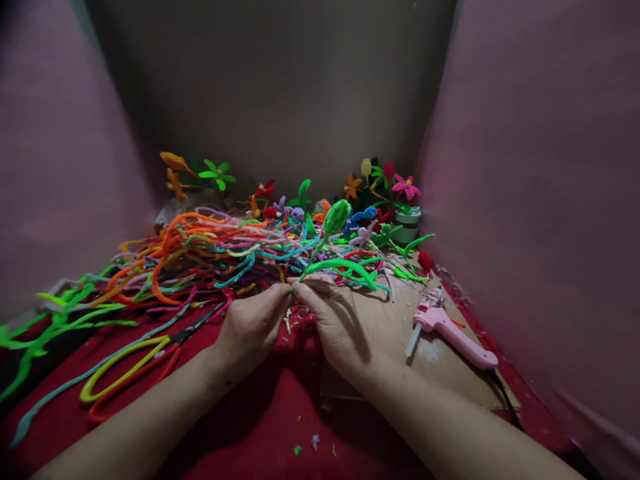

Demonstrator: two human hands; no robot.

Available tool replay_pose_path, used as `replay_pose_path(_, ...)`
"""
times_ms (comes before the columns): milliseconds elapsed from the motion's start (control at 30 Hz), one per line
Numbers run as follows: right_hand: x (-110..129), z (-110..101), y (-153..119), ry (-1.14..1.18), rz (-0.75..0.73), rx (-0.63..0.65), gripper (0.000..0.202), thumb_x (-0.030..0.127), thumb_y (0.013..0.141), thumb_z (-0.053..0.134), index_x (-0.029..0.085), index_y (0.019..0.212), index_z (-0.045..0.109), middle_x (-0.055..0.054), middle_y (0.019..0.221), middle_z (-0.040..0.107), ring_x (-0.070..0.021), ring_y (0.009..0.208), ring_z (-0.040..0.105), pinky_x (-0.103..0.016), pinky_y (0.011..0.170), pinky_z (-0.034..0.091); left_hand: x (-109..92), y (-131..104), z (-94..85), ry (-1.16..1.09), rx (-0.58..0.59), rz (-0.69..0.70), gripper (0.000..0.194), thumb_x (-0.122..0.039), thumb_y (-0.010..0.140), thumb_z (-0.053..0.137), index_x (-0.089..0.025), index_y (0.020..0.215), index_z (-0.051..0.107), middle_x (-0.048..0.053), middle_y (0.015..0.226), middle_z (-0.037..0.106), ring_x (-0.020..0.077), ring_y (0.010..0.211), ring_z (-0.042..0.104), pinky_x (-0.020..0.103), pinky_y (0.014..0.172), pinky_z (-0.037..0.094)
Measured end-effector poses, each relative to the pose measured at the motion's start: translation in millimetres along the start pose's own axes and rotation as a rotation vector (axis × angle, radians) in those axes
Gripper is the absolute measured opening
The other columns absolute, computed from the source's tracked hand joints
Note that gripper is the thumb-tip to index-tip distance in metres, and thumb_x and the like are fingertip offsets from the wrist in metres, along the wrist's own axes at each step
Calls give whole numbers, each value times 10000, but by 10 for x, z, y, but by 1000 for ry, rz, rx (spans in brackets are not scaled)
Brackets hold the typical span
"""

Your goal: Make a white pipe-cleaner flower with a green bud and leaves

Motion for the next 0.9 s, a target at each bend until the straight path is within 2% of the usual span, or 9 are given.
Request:
replay_pose_path(100,14,16,12,-20,15,54,149,314,785,591,203,725,670,9,749,598,-143,732,514,-291,757,406,-31,68,-59,-237,42,-196,181,-217,860,432,-155,806,593,-10,622,552,87,536,518,200,534,398)
replay_pose_path(200,-10,35,29,94,71,108,176,354,769,613,195,775,689,-15,790,606,-156,769,517,-304,743,419,-60,146,-142,-641,163,-498,188,-290,838,481,-152,754,577,-53,513,462,57,385,418,177,391,336)
replay_pose_path(267,-34,34,41,134,64,116,182,359,765,622,193,754,695,-25,809,608,-168,808,526,-321,769,420,-65,170,-175,-887,231,-609,183,-316,818,518,-152,754,566,-65,494,450,47,337,392,168,343,314)
replay_pose_path(367,-57,14,58,127,21,118,159,321,763,632,197,687,695,-16,797,593,-158,803,530,-318,784,415,-44,167,-185,-1153,276,-665,173,-306,793,567,-149,720,549,-72,465,452,32,307,367,151,324,324)
replay_pose_path(500,-63,-17,78,116,45,148,133,323,763,636,216,760,715,-18,827,617,-164,824,540,-325,786,417,-5,145,-189,-1378,345,-681,169,-281,777,597,-141,697,547,-86,418,412,14,270,286,146,285,340)
replay_pose_path(600,-66,-22,81,98,75,186,123,317,757,646,227,798,719,-20,795,631,-185,886,545,-343,827,406,32,136,-212,-1462,442,-701,150,-270,766,612,-137,715,564,-84,433,414,9,271,258,153,260,353)
replay_pose_path(733,-83,-3,69,195,106,169,112,283,742,659,229,823,714,-7,739,618,-172,834,557,-340,832,411,71,140,-238,-1437,515,-699,143,-274,775,591,-133,748,580,-79,447,428,15,262,259,163,239,342)
replay_pose_path(833,-98,5,71,238,86,136,103,265,722,670,217,801,714,-9,774,616,-151,760,560,-324,783,432,40,162,-240,-1281,503,-663,181,-315,800,552,-141,752,569,-64,473,466,35,274,342,167,276,344)
replay_pose_path(900,-110,0,80,242,80,94,107,276,711,676,215,790,714,-8,792,616,-143,732,562,-312,748,438,-1,172,-229,-1066,428,-603,213,-324,818,522,-144,708,551,-47,496,495,49,333,423,162,345,356)
Point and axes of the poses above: each hand's wrist, its own y-axis towards the middle knuckle, its own z-axis out of the palm, x = y × z, the point moved 1 cm from there along y, towards the middle knuckle
